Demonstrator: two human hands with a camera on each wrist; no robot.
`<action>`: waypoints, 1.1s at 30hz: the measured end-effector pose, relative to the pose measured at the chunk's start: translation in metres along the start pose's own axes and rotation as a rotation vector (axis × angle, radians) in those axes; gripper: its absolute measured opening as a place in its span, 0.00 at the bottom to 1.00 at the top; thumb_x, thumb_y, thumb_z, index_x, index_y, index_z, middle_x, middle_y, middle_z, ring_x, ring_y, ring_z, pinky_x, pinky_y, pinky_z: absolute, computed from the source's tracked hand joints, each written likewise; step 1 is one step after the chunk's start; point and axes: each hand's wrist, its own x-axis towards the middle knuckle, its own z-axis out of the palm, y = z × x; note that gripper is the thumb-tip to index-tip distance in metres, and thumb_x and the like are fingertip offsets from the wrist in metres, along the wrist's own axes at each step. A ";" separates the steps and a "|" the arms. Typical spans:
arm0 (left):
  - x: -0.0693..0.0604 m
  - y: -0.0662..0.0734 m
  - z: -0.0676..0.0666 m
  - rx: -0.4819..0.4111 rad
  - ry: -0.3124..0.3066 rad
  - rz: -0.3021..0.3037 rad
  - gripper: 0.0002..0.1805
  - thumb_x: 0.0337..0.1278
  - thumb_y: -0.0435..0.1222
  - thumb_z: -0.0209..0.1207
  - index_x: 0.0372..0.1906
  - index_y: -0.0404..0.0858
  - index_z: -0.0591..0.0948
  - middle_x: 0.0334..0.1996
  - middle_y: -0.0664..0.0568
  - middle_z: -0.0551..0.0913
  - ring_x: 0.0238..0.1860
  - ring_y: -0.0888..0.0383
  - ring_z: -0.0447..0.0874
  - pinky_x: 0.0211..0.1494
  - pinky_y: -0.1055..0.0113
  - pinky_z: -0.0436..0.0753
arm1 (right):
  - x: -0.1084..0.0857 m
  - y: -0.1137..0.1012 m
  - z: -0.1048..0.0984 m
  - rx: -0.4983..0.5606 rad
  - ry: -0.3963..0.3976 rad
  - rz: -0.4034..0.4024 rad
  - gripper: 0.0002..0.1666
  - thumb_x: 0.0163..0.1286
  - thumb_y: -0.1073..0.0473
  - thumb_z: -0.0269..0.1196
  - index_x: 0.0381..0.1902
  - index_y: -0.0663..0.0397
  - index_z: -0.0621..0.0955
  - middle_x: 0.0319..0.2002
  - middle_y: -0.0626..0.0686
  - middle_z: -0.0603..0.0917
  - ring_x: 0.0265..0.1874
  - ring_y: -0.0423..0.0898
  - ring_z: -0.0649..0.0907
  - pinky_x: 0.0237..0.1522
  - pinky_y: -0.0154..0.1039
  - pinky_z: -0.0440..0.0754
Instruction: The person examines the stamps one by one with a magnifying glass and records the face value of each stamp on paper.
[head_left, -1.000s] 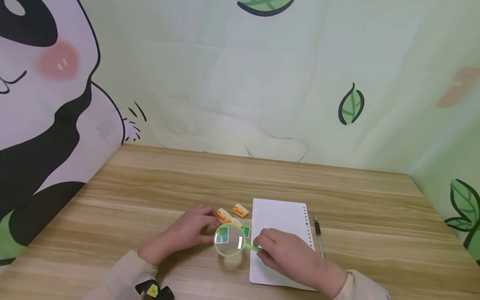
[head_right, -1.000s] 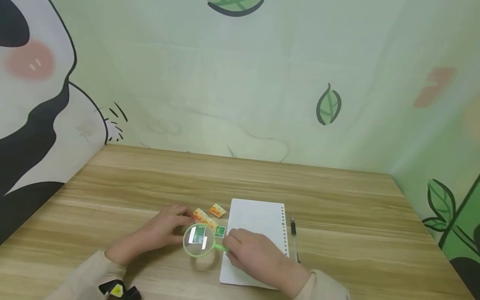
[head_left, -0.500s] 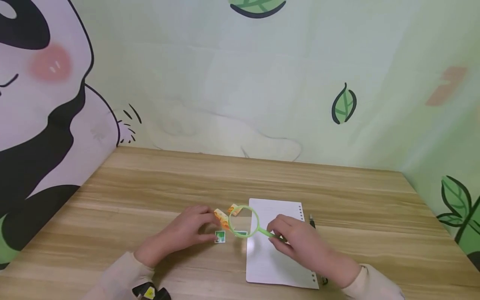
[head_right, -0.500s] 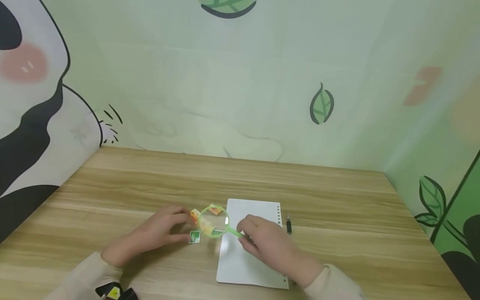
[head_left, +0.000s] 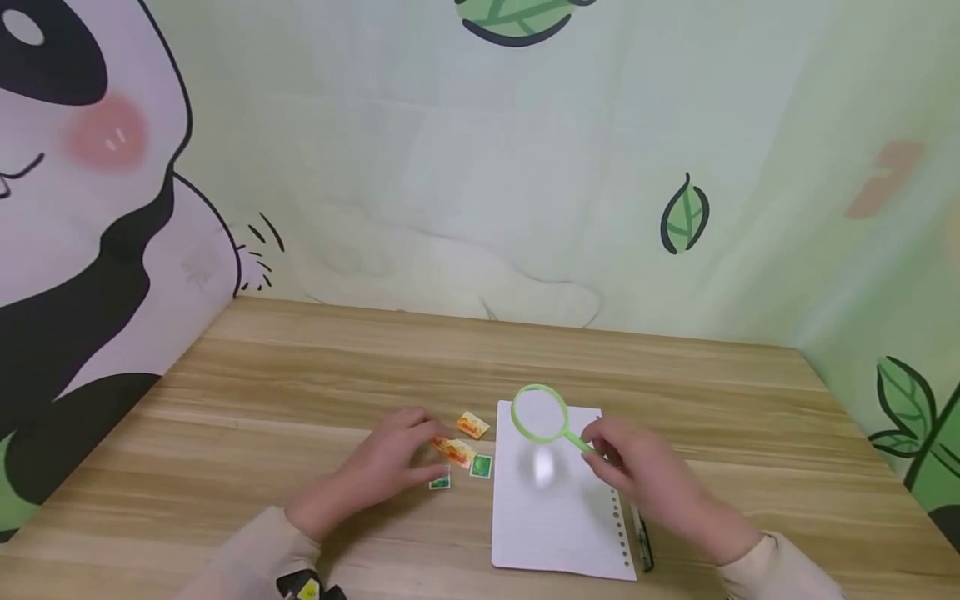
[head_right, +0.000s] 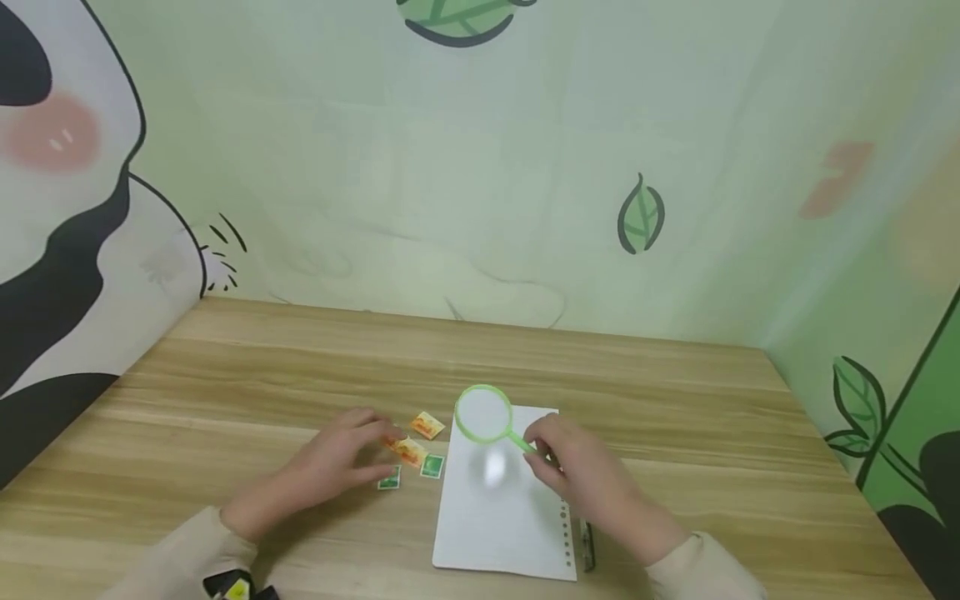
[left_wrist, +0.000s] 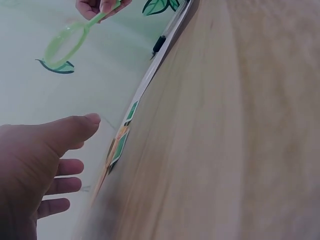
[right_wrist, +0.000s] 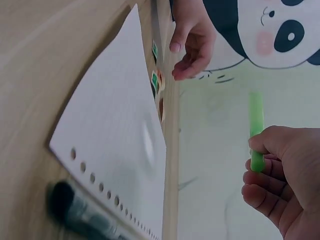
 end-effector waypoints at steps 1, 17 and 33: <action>0.000 0.001 0.001 -0.010 0.003 -0.008 0.22 0.48 0.48 0.69 0.49 0.45 0.82 0.45 0.53 0.81 0.49 0.54 0.78 0.54 0.56 0.79 | -0.002 0.002 -0.001 0.009 -0.003 0.029 0.09 0.58 0.68 0.67 0.34 0.53 0.78 0.23 0.39 0.70 0.22 0.28 0.66 0.22 0.25 0.69; 0.017 0.018 0.022 -0.016 0.021 0.044 0.23 0.46 0.48 0.70 0.48 0.45 0.82 0.47 0.54 0.82 0.52 0.53 0.78 0.59 0.54 0.76 | -0.032 0.044 -0.016 -0.043 0.013 0.302 0.07 0.60 0.68 0.65 0.37 0.58 0.80 0.22 0.42 0.76 0.22 0.29 0.69 0.22 0.28 0.72; 0.031 0.025 0.035 -0.053 -0.096 0.033 0.28 0.46 0.53 0.69 0.53 0.46 0.80 0.54 0.53 0.80 0.59 0.50 0.74 0.65 0.50 0.70 | -0.060 0.075 -0.021 -0.131 -0.047 0.493 0.03 0.62 0.65 0.63 0.34 0.58 0.80 0.21 0.45 0.73 0.20 0.34 0.67 0.20 0.29 0.67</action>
